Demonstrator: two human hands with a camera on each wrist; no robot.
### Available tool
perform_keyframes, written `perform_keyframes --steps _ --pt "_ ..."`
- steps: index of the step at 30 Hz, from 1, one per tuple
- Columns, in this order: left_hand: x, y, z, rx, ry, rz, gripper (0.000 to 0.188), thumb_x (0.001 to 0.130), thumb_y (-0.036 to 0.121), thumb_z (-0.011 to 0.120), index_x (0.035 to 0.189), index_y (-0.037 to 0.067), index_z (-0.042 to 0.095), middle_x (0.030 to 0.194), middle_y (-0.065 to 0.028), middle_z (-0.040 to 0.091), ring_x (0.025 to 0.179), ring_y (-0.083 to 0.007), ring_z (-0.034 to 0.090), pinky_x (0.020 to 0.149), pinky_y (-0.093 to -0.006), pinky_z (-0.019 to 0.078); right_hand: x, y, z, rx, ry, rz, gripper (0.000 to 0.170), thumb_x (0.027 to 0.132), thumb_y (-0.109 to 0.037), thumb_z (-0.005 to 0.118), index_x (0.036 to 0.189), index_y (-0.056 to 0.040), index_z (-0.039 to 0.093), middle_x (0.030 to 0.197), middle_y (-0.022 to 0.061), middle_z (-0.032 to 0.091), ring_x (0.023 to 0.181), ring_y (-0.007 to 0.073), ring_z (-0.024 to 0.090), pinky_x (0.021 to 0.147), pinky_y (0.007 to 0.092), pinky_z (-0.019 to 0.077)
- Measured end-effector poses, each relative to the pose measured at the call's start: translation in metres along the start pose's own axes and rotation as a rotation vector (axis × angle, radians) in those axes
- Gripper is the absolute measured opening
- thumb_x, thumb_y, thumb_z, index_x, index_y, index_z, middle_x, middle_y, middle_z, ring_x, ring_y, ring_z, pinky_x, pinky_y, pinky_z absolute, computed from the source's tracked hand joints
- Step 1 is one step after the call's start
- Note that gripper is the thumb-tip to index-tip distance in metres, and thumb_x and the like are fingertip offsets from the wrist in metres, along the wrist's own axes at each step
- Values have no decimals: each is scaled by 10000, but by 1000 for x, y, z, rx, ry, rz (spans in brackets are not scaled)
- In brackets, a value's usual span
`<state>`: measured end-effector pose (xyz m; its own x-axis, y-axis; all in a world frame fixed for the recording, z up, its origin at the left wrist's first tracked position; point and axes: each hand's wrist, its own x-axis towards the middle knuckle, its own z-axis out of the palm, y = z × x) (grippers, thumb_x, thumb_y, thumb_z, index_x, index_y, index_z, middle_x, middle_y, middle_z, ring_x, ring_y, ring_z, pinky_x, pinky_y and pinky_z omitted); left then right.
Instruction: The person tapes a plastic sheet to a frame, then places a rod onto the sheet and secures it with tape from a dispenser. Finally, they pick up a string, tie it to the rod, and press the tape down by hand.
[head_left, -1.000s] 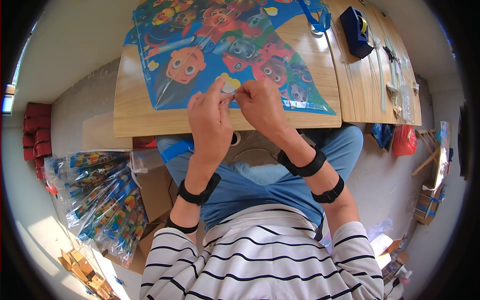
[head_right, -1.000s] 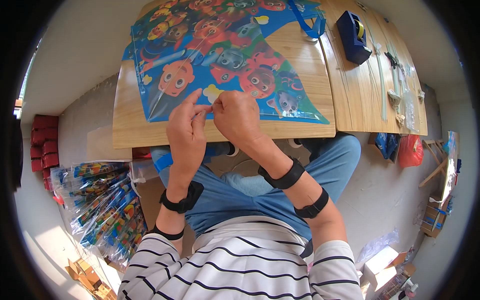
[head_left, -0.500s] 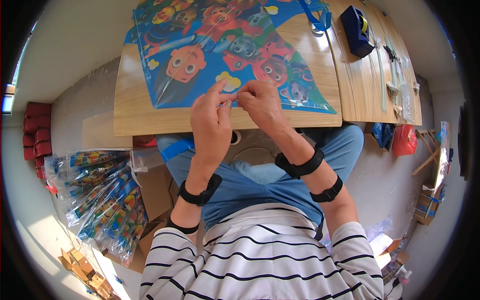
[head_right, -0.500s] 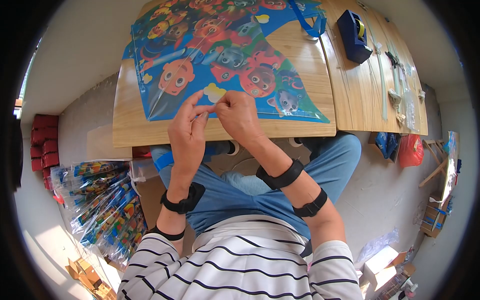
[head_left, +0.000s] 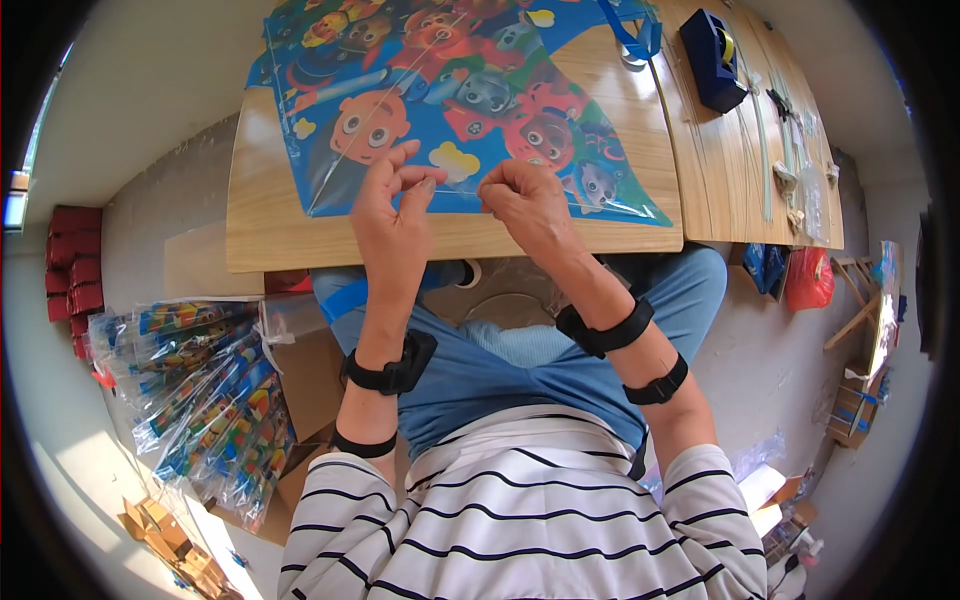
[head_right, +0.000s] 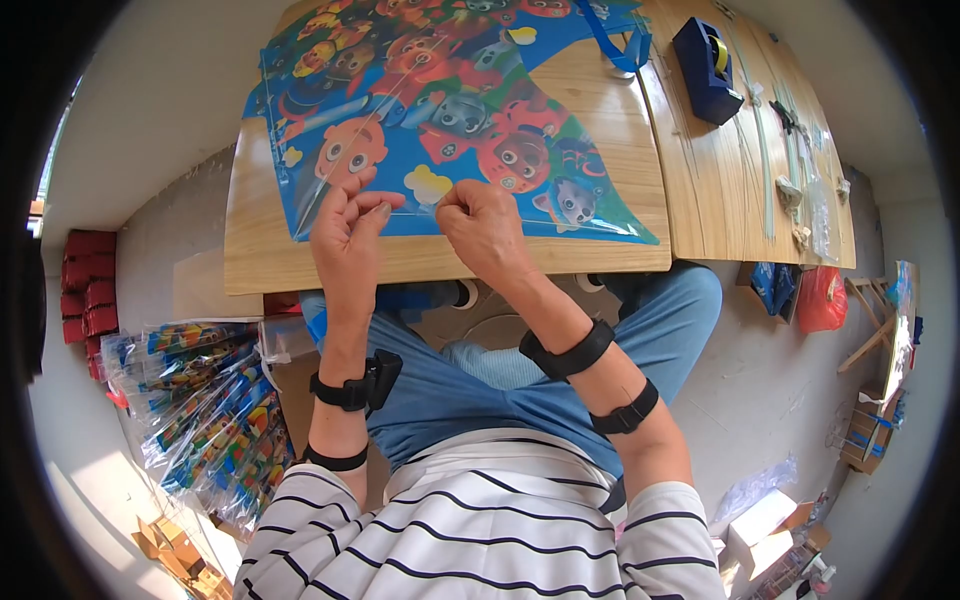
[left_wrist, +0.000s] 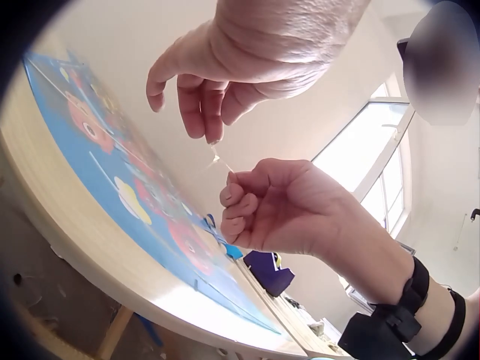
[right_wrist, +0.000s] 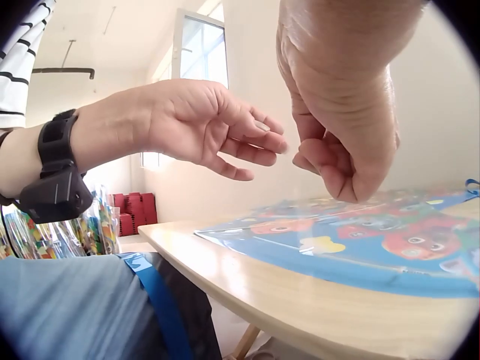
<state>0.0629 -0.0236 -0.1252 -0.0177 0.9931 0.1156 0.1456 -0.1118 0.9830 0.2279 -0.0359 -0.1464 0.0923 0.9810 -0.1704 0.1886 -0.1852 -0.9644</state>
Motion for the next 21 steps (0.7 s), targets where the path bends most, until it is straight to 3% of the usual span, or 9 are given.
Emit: perform_keyframes --steps 3,6,9,12,15,21 --pt "0 2 1 -53 -86 -33 364 918 -30 580 1277 -79 542 965 -113 725 914 -119 652 870 -261 491 2 3 1 2 15 0 125 864 -99 632 860 15 683 718 34 654 665 69 563 597 245 446" --pt "-3 1 3 -47 -76 -60 387 894 -55 582 1278 -76 541 980 -110 719 919 -118 652 873 -269 499 -1 2 4 65 35 -101 110 827 -66 622 836 35 665 679 116 625 625 138 545 597 324 461" --pt "-5 -3 4 -31 -87 -51 419 860 -79 590 1276 -62 549 993 -103 709 928 -119 651 870 -270 502 -7 -5 4 -11 40 -179 64 835 -34 630 843 22 660 731 146 638 649 218 599 616 372 478" --pt "-8 -5 10 9 -53 -13 423 814 -84 611 1233 -35 590 896 -89 703 860 -124 659 823 -284 516 -7 -2 6 -296 116 -501 83 852 -1 619 908 15 678 778 139 671 715 272 649 633 353 488" --pt "-8 -2 12 35 -44 -15 410 819 -77 628 1226 -33 594 888 -87 704 860 -123 658 819 -285 518 -9 -4 9 -379 155 -551 89 821 17 627 893 9 680 797 183 649 777 369 648 657 405 501" --pt "-8 -3 16 10 -45 -33 374 854 -59 634 1224 -40 588 871 -92 710 841 -128 662 829 -295 522 -11 -4 13 -424 187 -479 60 762 -29 685 816 -31 658 787 129 638 802 357 639 660 463 500"
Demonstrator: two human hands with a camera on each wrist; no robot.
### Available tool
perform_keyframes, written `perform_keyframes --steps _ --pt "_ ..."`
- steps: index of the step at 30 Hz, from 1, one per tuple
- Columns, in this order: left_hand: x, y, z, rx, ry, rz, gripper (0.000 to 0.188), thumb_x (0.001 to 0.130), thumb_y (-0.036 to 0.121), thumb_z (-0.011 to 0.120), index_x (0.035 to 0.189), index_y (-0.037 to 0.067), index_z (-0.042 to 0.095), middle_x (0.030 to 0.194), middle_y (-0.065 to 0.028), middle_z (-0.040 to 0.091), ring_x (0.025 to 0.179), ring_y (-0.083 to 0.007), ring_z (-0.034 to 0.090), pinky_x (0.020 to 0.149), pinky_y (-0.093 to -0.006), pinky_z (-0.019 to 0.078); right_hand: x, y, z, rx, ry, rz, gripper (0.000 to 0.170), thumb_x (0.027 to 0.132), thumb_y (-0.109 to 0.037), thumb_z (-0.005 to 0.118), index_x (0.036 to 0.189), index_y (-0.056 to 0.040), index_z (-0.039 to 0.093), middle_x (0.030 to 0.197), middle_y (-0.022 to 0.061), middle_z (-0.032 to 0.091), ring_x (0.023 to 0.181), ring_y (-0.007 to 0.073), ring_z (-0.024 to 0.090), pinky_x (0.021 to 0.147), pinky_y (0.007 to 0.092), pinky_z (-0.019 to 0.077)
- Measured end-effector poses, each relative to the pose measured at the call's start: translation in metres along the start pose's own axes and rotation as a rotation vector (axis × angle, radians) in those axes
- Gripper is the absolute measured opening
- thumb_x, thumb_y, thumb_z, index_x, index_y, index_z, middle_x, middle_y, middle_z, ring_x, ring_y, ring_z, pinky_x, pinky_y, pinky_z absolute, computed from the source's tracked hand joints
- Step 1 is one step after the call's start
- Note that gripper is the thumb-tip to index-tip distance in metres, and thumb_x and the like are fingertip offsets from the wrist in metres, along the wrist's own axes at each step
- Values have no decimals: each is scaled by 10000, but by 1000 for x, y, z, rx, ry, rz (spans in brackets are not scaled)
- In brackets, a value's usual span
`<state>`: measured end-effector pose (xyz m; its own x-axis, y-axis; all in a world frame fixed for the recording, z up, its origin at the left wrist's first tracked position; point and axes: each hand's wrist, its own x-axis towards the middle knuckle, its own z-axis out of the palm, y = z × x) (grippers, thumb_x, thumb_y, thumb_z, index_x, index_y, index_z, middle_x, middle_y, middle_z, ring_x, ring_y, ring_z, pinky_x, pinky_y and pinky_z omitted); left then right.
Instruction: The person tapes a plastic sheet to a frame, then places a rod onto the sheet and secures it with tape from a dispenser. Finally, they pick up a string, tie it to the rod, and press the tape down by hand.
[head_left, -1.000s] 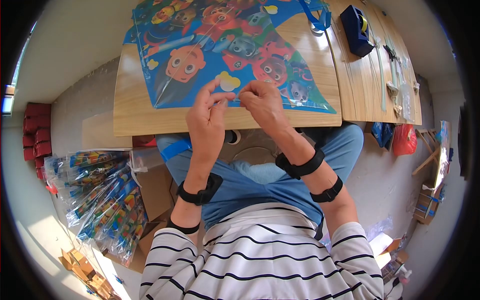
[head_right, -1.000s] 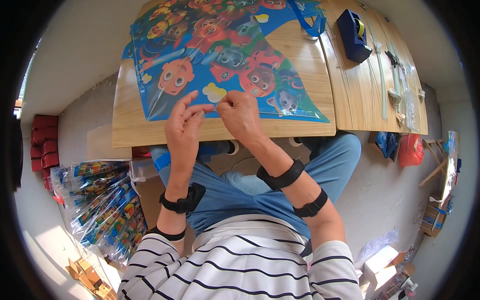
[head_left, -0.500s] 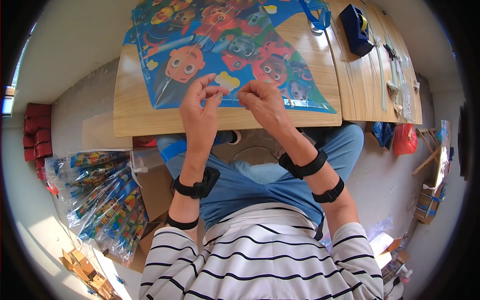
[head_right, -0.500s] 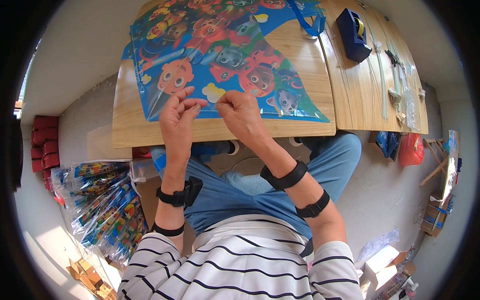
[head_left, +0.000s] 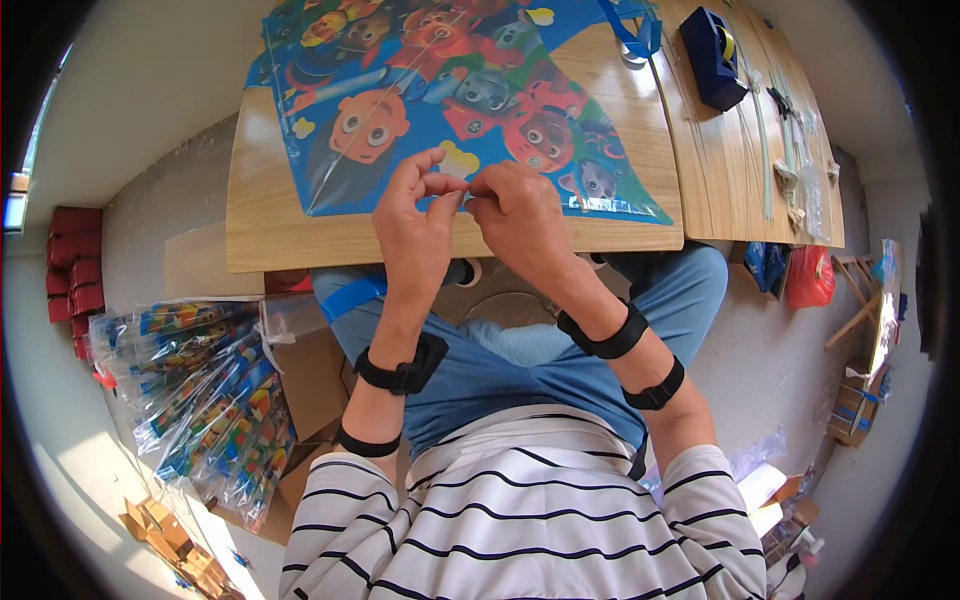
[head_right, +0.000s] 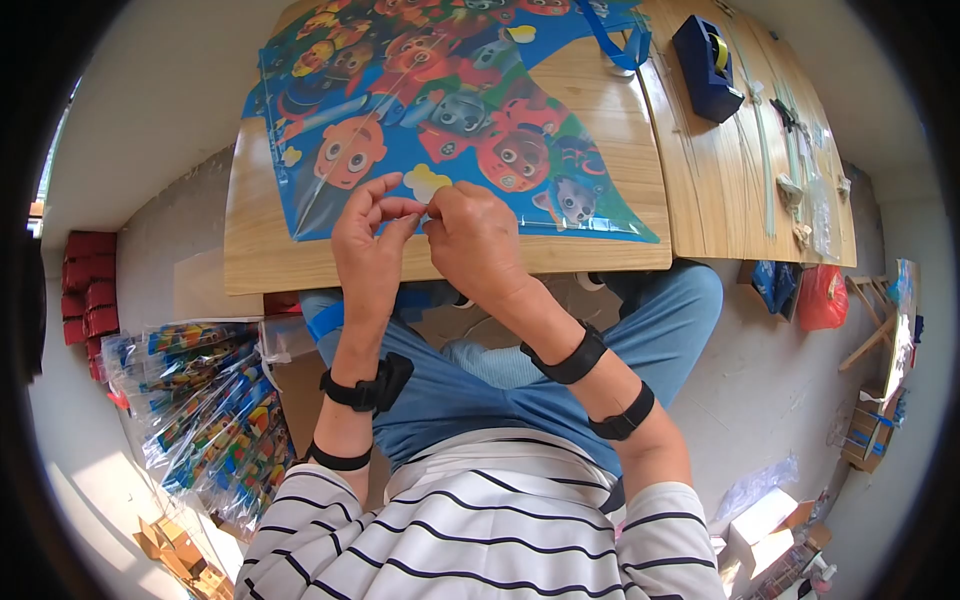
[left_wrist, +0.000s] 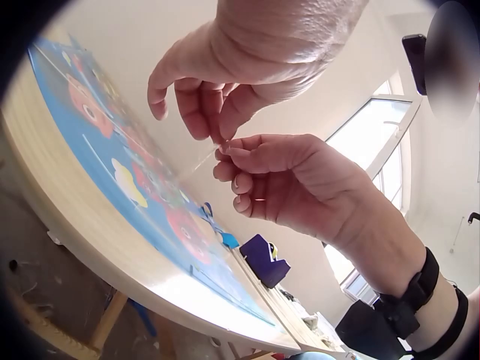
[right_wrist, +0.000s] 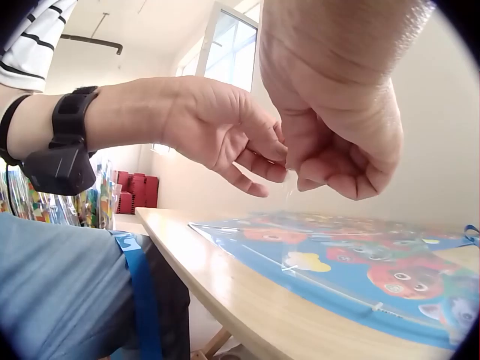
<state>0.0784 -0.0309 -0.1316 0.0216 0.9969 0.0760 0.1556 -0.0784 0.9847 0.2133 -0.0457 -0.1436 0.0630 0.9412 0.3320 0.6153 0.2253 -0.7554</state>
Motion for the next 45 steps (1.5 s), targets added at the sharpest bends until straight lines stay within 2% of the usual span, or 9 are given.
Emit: perform_keyframes --steps 9,12,18,24,30,34,38,42,45 --pt "-2 -3 -1 -44 -28 12 360 865 -76 600 1223 -53 572 899 -110 723 868 -125 663 869 -296 516 2 8 11 158 66 111 30 734 -31 681 746 -15 659 733 150 647 709 358 640 620 440 493" --pt "-2 -3 -1 -86 -45 -26 360 869 -67 599 1228 -52 567 912 -110 730 888 -118 660 886 -293 508 3 13 9 169 15 143 63 780 10 639 832 34 666 725 174 648 664 270 652 610 368 492" --pt "-3 -5 -3 -134 -21 -79 350 886 -38 606 1233 -47 564 888 -85 735 912 -109 654 881 -279 504 3 17 12 129 49 148 26 730 -21 615 717 -1 606 731 170 626 714 371 625 627 456 476" --pt "6 -39 -3 -41 131 -52 450 890 -37 629 1326 -35 516 1164 -158 685 1023 -126 633 852 -269 505 2 25 15 65 72 106 35 716 -31 622 709 -6 598 725 171 621 713 376 618 627 459 472" --pt "33 -81 10 803 6 353 545 928 170 637 1427 34 463 1472 -165 474 1381 -327 424 1139 -540 302 -2 36 13 61 52 180 43 705 -40 632 718 -13 601 709 178 624 709 381 621 639 471 480" --pt "40 -116 18 997 -102 303 590 986 257 568 1512 76 370 1612 -139 282 1512 -326 195 1198 -580 121 -8 59 -3 -140 127 121 83 702 -55 642 731 -8 580 728 186 611 711 393 609 638 491 478" --pt "37 -115 14 1051 -136 324 570 1018 272 517 1534 102 342 1629 -135 252 1520 -319 178 1205 -570 114 -25 123 -95 -674 255 92 119 716 -85 644 742 -14 552 750 185 583 712 395 598 633 511 473" --pt "36 -113 14 1055 -142 311 554 1032 283 494 1536 112 340 1629 -129 252 1522 -314 176 1207 -571 107 -102 227 -320 -1430 348 247 179 821 -221 568 768 -52 589 775 164 656 733 338 675 681 431 554" --pt "37 -117 13 1057 -134 334 553 1031 284 496 1537 123 342 1629 -123 254 1522 -312 175 1207 -572 105 -195 230 -492 -1360 586 1054 332 721 -286 566 894 -27 680 958 224 712 900 422 689 768 498 542"
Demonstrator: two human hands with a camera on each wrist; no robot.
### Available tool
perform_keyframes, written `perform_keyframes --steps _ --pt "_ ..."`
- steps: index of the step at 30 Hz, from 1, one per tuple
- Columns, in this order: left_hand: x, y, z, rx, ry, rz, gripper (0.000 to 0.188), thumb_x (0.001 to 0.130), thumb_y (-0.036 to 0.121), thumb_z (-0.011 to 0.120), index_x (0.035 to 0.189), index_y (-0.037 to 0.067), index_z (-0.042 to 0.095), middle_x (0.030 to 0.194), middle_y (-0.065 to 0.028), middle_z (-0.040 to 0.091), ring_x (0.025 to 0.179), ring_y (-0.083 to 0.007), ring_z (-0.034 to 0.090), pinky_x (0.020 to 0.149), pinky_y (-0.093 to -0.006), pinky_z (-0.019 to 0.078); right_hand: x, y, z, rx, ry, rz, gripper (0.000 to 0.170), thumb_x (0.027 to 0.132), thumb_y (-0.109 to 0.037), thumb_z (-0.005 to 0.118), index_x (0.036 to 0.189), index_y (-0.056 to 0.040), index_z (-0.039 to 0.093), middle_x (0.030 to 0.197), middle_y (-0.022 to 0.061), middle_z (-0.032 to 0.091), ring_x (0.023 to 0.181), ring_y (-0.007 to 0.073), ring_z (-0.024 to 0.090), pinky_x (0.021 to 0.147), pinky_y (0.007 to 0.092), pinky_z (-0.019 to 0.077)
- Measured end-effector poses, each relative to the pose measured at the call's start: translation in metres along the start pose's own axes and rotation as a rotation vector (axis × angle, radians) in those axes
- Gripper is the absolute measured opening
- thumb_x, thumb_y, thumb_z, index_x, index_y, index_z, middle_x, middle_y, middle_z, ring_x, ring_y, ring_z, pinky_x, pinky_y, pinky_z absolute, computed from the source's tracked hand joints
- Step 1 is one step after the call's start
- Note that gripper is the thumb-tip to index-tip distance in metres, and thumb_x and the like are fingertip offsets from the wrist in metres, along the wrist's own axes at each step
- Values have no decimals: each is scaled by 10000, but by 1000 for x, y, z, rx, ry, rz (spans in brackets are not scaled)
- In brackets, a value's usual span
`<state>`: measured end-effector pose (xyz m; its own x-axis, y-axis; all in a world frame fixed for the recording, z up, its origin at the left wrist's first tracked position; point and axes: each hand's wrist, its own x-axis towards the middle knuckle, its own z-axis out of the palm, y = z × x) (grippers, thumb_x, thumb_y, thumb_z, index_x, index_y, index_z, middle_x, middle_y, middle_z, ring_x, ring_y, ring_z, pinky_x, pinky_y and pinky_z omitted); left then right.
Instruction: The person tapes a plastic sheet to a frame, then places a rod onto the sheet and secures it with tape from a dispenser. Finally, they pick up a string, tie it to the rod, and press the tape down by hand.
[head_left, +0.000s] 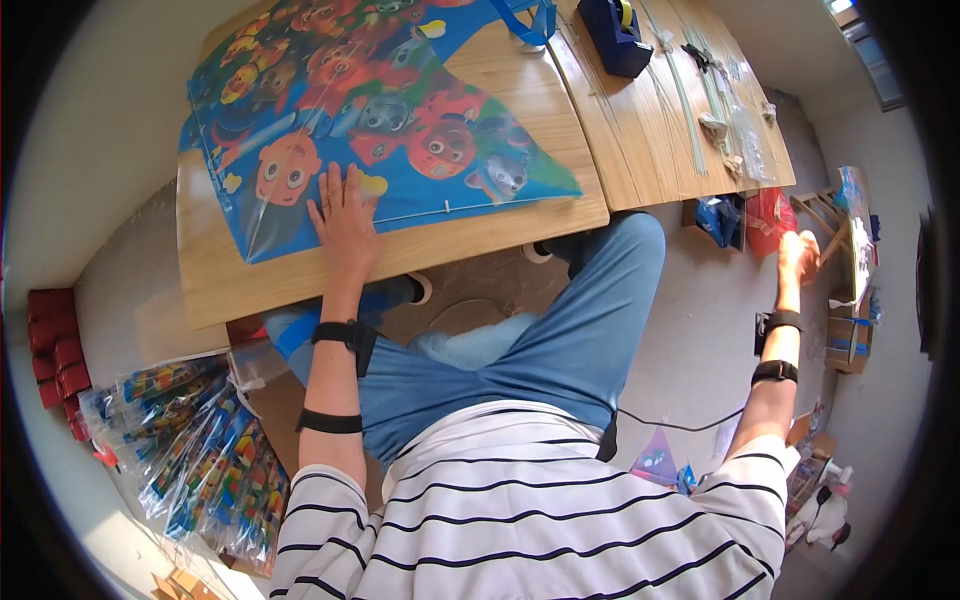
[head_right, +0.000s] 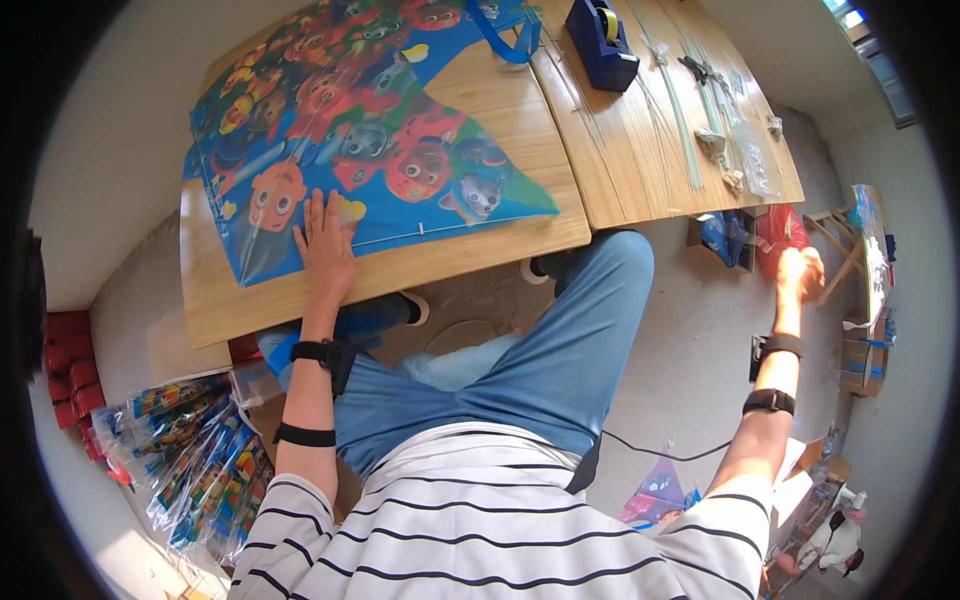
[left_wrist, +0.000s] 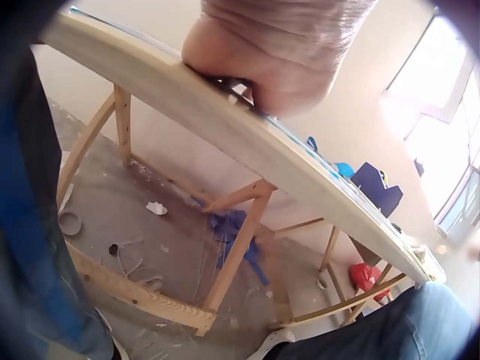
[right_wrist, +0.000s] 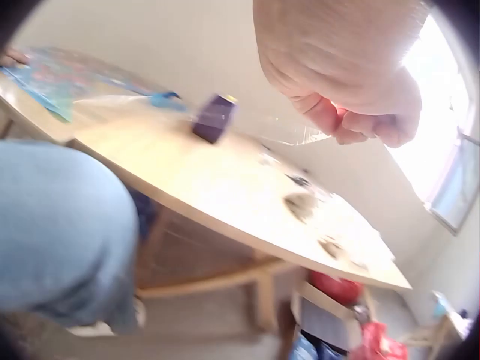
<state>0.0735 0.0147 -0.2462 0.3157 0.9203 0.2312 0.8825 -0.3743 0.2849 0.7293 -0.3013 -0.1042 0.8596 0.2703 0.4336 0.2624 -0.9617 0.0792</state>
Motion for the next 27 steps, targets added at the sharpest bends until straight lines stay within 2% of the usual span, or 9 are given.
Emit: perform_keyframes --steps 5,7,10,11,15,18,22,24,27 --pt "2 -8 7 8 -22 -5 553 1018 294 522 1523 126 371 1627 -115 261 1522 -307 177 1202 -576 101 41 167 -17 -2 99 142 360 770 -337 602 855 -3 704 904 215 715 855 411 685 745 501 520" --pt "7 -16 6 -55 -20 -25 537 1008 304 545 1492 106 421 1602 -121 311 1503 -301 226 1195 -557 133 35 180 -12 243 32 -32 302 798 -292 628 797 6 674 761 139 675 729 286 643 662 420 489" --pt "14 -16 -1 -286 24 -96 508 997 333 576 1416 53 513 1505 -141 458 1423 -285 383 1167 -489 241 -47 53 -81 852 -367 -130 158 829 -174 634 739 -45 640 658 -19 548 632 69 477 584 255 382" --pt "16 -11 -14 -404 63 -132 502 996 347 582 1386 35 540 1459 -141 511 1381 -273 440 1149 -460 280 -70 15 -100 970 -554 -187 120 842 -154 621 768 -66 655 692 -43 574 642 43 490 596 219 370" --pt "29 23 -61 -803 104 -103 520 998 426 586 1308 10 603 1296 -121 639 1220 -225 580 1061 -349 390 -151 -119 -194 1217 -1182 -537 113 836 -130 681 868 -22 674 745 -6 623 711 70 570 651 223 457" --pt "21 80 -87 -1280 -136 -163 573 991 500 572 1325 34 592 1302 -90 627 1245 -206 549 1056 -358 385 -189 -185 -267 1477 -1595 -729 163 843 -147 694 869 5 642 769 47 633 678 89 568 621 229 450" --pt "-12 131 -83 -1758 -540 -294 798 976 696 396 1414 36 493 1354 -106 596 1297 -223 508 1081 -408 366 -200 -242 -308 1918 -1547 -1056 171 903 -163 623 903 7 602 775 88 590 631 117 508 569 252 386" --pt "-22 144 -69 -1955 -724 -287 907 940 778 313 1439 35 462 1379 -132 579 1307 -246 504 1075 -419 383 -207 -263 -297 2132 -1684 -918 161 936 -158 611 922 2 615 797 83 593 695 130 528 658 274 418" --pt "-31 166 -83 -2140 -870 -268 1065 839 862 343 1501 28 357 1438 -218 506 1327 -360 490 1109 -523 366 -217 -289 -271 2318 -1766 -748 136 921 -104 645 945 28 665 860 109 674 742 144 616 744 294 525"
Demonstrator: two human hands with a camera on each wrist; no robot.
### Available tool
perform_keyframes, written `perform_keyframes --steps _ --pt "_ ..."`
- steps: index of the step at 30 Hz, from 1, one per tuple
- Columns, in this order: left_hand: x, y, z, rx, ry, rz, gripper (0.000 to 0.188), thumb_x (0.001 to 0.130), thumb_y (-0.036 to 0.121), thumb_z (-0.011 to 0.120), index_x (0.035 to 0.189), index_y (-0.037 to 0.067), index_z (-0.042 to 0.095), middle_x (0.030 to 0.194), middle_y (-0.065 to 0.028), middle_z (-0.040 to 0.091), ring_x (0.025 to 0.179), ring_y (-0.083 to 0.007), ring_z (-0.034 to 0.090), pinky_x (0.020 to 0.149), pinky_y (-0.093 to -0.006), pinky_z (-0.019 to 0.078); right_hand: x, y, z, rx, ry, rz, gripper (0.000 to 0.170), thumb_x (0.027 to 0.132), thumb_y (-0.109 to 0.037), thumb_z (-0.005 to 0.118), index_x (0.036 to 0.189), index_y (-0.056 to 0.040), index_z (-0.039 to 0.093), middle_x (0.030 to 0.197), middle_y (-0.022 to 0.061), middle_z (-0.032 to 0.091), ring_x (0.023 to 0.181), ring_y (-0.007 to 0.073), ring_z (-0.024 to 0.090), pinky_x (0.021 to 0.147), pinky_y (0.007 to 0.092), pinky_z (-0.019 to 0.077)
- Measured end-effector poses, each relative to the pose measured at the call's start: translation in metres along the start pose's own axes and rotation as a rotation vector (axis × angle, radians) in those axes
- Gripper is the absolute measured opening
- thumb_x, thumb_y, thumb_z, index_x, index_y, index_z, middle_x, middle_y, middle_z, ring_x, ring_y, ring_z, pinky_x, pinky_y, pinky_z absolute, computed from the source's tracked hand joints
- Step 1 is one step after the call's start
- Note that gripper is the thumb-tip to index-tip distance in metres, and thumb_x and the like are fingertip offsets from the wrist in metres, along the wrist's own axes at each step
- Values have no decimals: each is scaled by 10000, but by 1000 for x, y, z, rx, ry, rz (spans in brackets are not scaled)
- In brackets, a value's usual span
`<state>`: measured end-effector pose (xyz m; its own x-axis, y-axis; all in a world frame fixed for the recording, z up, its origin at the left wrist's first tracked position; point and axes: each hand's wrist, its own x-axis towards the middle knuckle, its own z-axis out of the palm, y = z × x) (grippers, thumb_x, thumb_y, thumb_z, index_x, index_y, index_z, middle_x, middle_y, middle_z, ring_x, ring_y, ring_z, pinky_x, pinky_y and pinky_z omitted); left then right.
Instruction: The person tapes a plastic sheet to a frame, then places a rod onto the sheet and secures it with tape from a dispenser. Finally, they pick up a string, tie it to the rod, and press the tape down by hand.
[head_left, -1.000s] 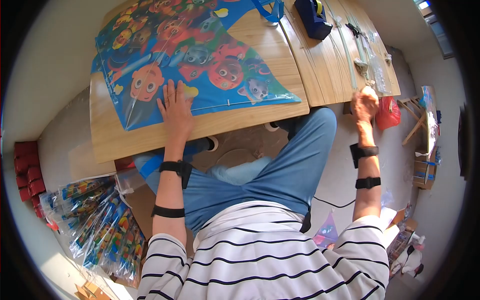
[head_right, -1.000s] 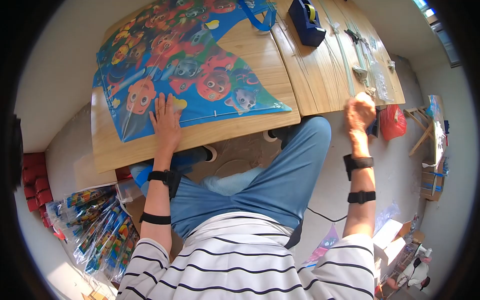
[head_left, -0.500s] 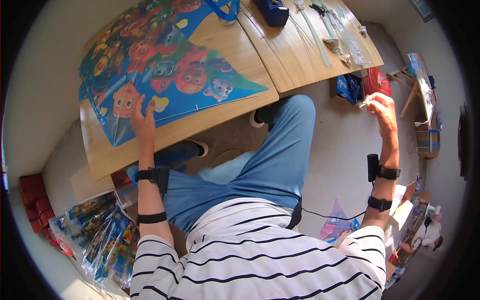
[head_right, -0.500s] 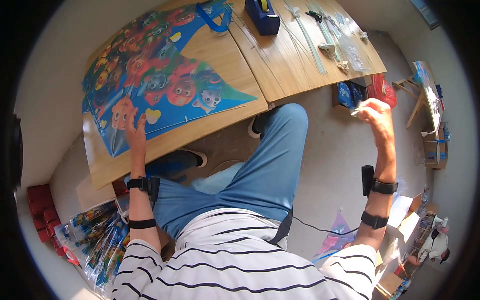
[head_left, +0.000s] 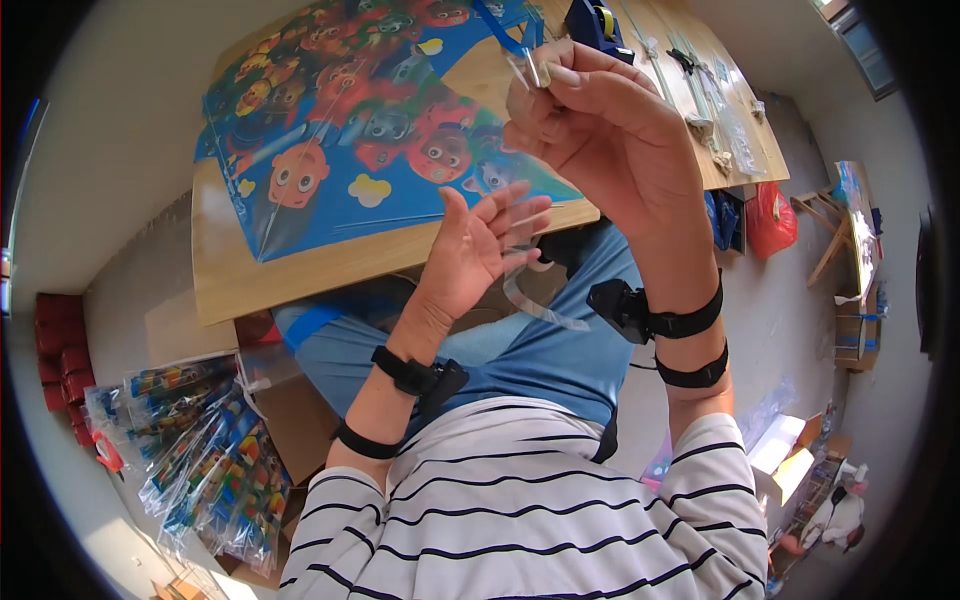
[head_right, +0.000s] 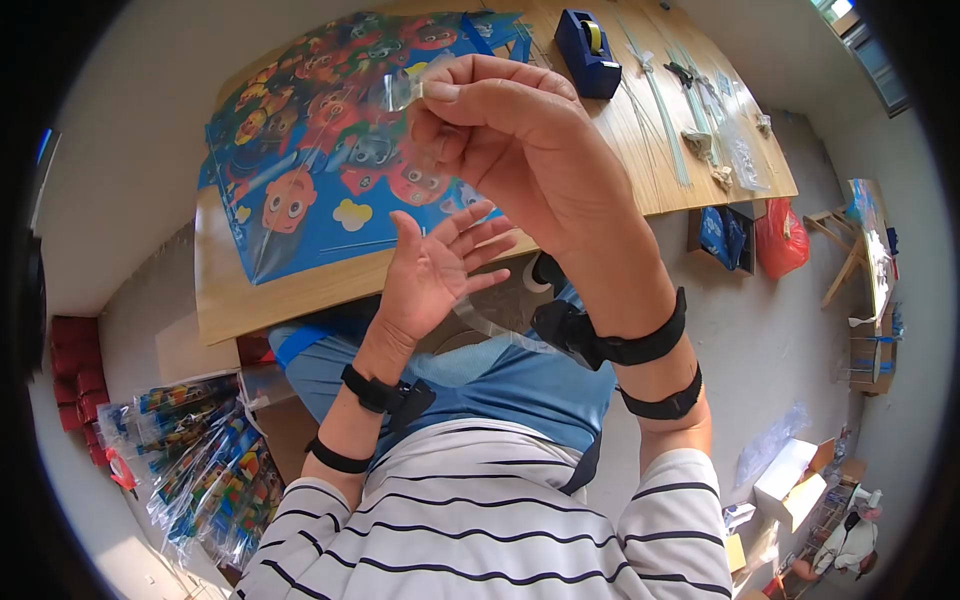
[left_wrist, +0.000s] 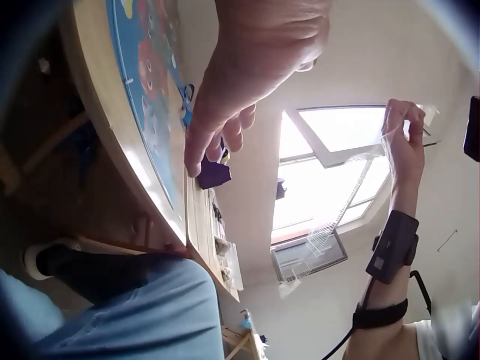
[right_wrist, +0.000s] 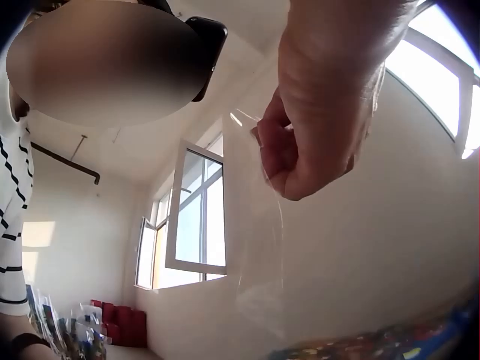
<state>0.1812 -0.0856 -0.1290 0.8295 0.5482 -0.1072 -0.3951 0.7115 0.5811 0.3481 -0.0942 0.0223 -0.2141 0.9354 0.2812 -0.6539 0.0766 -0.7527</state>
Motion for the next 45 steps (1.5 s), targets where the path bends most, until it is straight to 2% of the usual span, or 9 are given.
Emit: perform_keyframes --steps 8,12,17,21,27,31,34,41,45 --pt "-20 14 -10 -206 -241 61 821 908 711 492 1358 26 503 967 -69 628 949 -211 620 999 -454 483 -8 40 -13 -525 404 -109 129 899 -125 672 906 3 677 814 46 678 770 91 609 695 288 508" --pt "-15 31 -17 -291 39 255 465 956 519 613 1081 74 569 1063 -46 623 1052 -168 580 983 -400 486 -28 81 13 -1053 379 -99 61 854 -47 649 882 -2 618 796 87 648 736 194 618 657 317 484" --pt "-8 24 -5 -121 176 384 212 1010 228 589 1132 56 565 1145 -104 656 1077 -216 627 962 -364 525 -35 141 -3 -1793 545 -427 118 768 8 654 875 -2 604 759 140 591 677 331 568 600 408 461" --pt "-7 31 -26 -213 246 450 159 1025 75 518 1170 18 551 1177 -143 667 1129 -273 647 988 -389 542 -37 145 -4 -1513 408 -402 125 795 -5 673 914 -22 636 801 112 630 719 300 608 653 384 492" --pt "-28 68 6 -494 177 534 279 999 -25 450 1266 -14 530 1324 -214 584 1316 -315 526 1099 -442 468 -50 148 -35 -312 784 58 409 1001 -392 583 1121 -6 639 1035 78 658 941 191 610 879 340 469" --pt "-22 42 23 280 174 535 496 911 -114 401 1398 -50 467 1485 -204 466 1430 -287 397 1191 -424 327 -26 161 -1 723 508 115 730 998 -617 447 1302 45 491 1239 137 577 1185 243 568 1049 381 420" --pt "-26 24 13 1341 258 686 565 903 -97 407 1467 -64 405 1547 -158 413 1449 -241 362 1191 -341 251 -9 149 1 431 573 97 801 994 -657 396 1420 21 413 1384 164 527 1350 274 463 1131 436 344" --pt "-28 16 50 592 239 596 790 890 251 544 1564 -16 233 1632 -125 253 1516 -260 214 1228 -387 163 11 155 0 -121 581 -89 948 981 -716 315 1552 35 217 1540 190 365 1440 279 351 1184 375 254" --pt "-11 22 38 722 279 730 756 923 293 527 1570 19 248 1643 -119 232 1516 -253 217 1229 -390 160 -2 163 15 -86 512 -83 846 1007 -643 374 1565 -21 239 1531 146 374 1424 233 351 1165 327 274"
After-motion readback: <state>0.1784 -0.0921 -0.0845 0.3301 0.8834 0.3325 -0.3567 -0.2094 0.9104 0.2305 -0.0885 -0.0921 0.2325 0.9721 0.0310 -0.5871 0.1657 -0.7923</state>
